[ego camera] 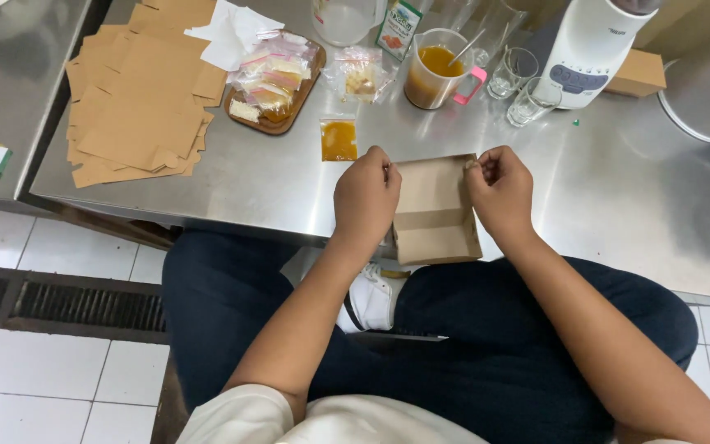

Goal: Assembling a small cardboard box and filling it with small condiment packets on a prep counter.

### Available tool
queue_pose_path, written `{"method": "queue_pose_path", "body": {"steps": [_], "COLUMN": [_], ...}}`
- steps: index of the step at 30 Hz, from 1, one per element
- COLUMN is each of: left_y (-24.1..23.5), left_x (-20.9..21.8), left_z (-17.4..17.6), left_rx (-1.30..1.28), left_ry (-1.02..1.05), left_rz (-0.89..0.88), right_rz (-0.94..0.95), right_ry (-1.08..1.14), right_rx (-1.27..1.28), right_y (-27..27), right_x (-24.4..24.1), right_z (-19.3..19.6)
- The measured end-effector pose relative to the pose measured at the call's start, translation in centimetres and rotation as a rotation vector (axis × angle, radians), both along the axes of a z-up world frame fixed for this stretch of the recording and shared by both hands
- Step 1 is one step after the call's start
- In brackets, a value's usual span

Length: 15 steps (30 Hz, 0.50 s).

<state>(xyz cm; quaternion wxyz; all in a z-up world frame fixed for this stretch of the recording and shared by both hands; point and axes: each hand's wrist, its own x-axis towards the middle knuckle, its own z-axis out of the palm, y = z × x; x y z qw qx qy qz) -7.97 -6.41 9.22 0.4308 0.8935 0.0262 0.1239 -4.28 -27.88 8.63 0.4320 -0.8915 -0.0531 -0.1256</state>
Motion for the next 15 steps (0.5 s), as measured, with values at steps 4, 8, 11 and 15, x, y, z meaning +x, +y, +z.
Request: {"method": "queue_pose_path", "body": {"steps": [4,8,11,15], "left_y": [-0.8,-1.8,-2.2,-2.4], "left_x": [0.1,-1.4,-1.5,-1.5], "left_z": [0.5,1.0,0.8,0.3], "left_rx": [0.07,0.091,0.099,0.113], "left_ry": [-0.061,-0.099,-0.033,-0.012], "left_rz": [0.016,-0.019,-0.06,-0.048], "right_rz": [-0.037,-0.09,-0.143,-0.226], "right_ry": [0.105,0.192,0.153,0.158], "right_rx": [0.024,0.02,0.04,0.033], "right_y": [-1.1,-1.7,-0.6,0.3], "right_x": [-0.8,-2.6,-4.6,-6.9], "right_z": [-1.3,-3.7,-3.7,-2.2]}}
